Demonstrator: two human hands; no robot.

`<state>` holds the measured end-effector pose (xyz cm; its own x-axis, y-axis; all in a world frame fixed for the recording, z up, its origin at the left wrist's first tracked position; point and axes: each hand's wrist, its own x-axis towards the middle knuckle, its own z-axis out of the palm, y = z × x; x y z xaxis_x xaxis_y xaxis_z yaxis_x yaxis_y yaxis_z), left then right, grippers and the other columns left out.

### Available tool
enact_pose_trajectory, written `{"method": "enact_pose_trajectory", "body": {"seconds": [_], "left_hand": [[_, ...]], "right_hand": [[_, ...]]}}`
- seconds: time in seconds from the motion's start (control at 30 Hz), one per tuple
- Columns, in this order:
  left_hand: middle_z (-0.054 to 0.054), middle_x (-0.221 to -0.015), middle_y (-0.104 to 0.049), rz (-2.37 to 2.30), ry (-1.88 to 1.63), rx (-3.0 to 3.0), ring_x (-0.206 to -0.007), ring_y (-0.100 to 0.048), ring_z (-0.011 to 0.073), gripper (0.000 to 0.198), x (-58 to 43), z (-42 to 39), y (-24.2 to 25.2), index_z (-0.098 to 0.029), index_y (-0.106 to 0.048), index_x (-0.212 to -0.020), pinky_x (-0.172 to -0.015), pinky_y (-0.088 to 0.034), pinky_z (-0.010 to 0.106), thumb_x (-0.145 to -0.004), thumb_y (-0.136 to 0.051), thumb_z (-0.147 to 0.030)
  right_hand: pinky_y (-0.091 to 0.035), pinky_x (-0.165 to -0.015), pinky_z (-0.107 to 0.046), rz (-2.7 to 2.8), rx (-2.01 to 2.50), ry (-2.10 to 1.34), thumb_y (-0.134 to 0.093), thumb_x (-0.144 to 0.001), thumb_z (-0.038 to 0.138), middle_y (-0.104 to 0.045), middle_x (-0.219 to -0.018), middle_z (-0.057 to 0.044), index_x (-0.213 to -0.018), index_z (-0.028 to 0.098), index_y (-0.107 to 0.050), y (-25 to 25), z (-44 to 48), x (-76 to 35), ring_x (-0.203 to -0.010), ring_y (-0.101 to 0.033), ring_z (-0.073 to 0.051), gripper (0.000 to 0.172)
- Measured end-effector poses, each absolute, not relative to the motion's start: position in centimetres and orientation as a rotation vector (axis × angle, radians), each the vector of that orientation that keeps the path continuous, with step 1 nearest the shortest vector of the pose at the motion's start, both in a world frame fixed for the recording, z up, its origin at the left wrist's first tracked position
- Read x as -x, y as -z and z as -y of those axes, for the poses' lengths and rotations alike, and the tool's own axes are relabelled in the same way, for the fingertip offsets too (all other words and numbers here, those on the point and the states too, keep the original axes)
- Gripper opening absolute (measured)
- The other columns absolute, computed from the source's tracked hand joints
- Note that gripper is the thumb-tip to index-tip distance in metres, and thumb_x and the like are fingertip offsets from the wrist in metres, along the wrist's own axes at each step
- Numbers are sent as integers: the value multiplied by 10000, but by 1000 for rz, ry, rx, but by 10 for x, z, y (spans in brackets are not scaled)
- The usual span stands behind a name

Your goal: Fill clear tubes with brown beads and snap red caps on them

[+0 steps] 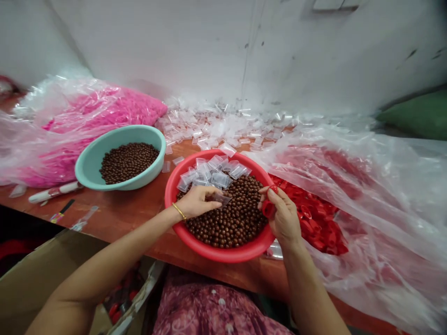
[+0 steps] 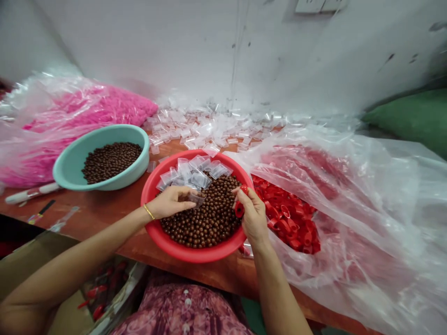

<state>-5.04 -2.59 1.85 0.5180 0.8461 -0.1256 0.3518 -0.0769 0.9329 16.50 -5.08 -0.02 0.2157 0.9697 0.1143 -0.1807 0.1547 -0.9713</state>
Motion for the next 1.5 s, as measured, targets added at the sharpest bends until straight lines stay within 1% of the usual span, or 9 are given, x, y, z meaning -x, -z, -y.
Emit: {"method": "enact_pose_trajectory", "body": {"seconds": [0.17, 0.37, 0.53, 0.77, 0.93, 1.1, 1.17, 1.3, 1.5], "left_hand": [[88, -982, -684, -877, -729, -1296, -910, -628, 148, 262, 51, 39, -26, -122, -564, -961, -857, -469, 300, -718, -647, -175], [89, -970, -677, -794, -799, -1147, -870, -639, 143, 342, 56, 47, -32, -153, -484, -927, -820, -484, 299, -688, -708, -248], [38, -874, -634, -795, -821, -1201, -837, -609, 127, 341, 50, 51, -34, -147, -497, -945, -805, -479, 289, -678, -694, -225], [-10, -761, -573, -861, -893, -1413, -702, -548, 95, 239, 34, 46, -36, -160, -478, -857, -702, -449, 257, -669, -625, -158], [0, -737, -585, -858, -886, -1500, -660, -541, 91, 211, 34, 43, -31, -161, -474, -869, -621, -430, 225, -708, -607, -197], [12, -741, -610, -759, -875, -1336, -645, -554, 88, 230, 36, 47, -32, -167, -440, -860, -599, -445, 213, -705, -606, -203], [18, -730, -617, -741, -838, -1304, -647, -558, 95, 240, 36, 46, -32, -166, -438, -865, -591, -453, 218, -702, -607, -213], [10, -707, -610, -754, -729, -1347, -556, -517, 72, 248, 34, 44, -31, -152, -457, -887, -534, -424, 205, -721, -606, -261], [-23, -670, -542, -742, -735, -1399, -519, -459, 52, 313, 34, 46, -31, -129, -491, -905, -471, -386, 177, -717, -625, -340]], "right_hand": [[-306, -351, -192, 1028, 1139, -973, -642, -710, 449, -530, -517, 37, -675, 183, -636, 2, 52, -165, -394, -416, -64, 268], [-289, -314, -157, 826, 1078, -1048, -761, -576, 392, -507, -437, 76, -656, 174, -591, -2, 56, -163, -310, -374, -34, 288], [-369, -335, -176, 812, 1008, -1063, -780, -563, 352, -526, -392, 84, -665, 193, -533, -5, 57, -164, -296, -479, -87, 311], [-467, -435, -216, 895, 1021, -1020, -752, -602, 366, -624, -459, 28, -782, 182, -663, -2, 56, -163, -395, -574, -114, 272], [-481, -496, -197, 921, 1023, -1021, -755, -607, 324, -634, -504, 33, -775, 192, -698, 3, 55, -164, -454, -570, -82, 221], [-493, -524, -197, 983, 989, -1011, -751, -619, 268, -687, -758, 18, -714, 202, -660, 6, 55, -167, -513, -565, -60, 147], [-498, -526, -212, 1054, 998, -972, -709, -677, 279, -677, -828, 10, -801, 214, -661, 5, 56, -166, -525, -557, -63, 148], [-507, -560, -239, 1355, 1078, -825, -560, -822, 282, -649, -887, -8, -1110, 240, -608, -4, 60, -155, -549, -555, -71, 296], [-518, -738, -290, 1748, 946, -386, -462, -879, 161, -639, -969, -68, -1142, 221, -602, -21, 63, -129, -838, -609, -143, 304]]}}
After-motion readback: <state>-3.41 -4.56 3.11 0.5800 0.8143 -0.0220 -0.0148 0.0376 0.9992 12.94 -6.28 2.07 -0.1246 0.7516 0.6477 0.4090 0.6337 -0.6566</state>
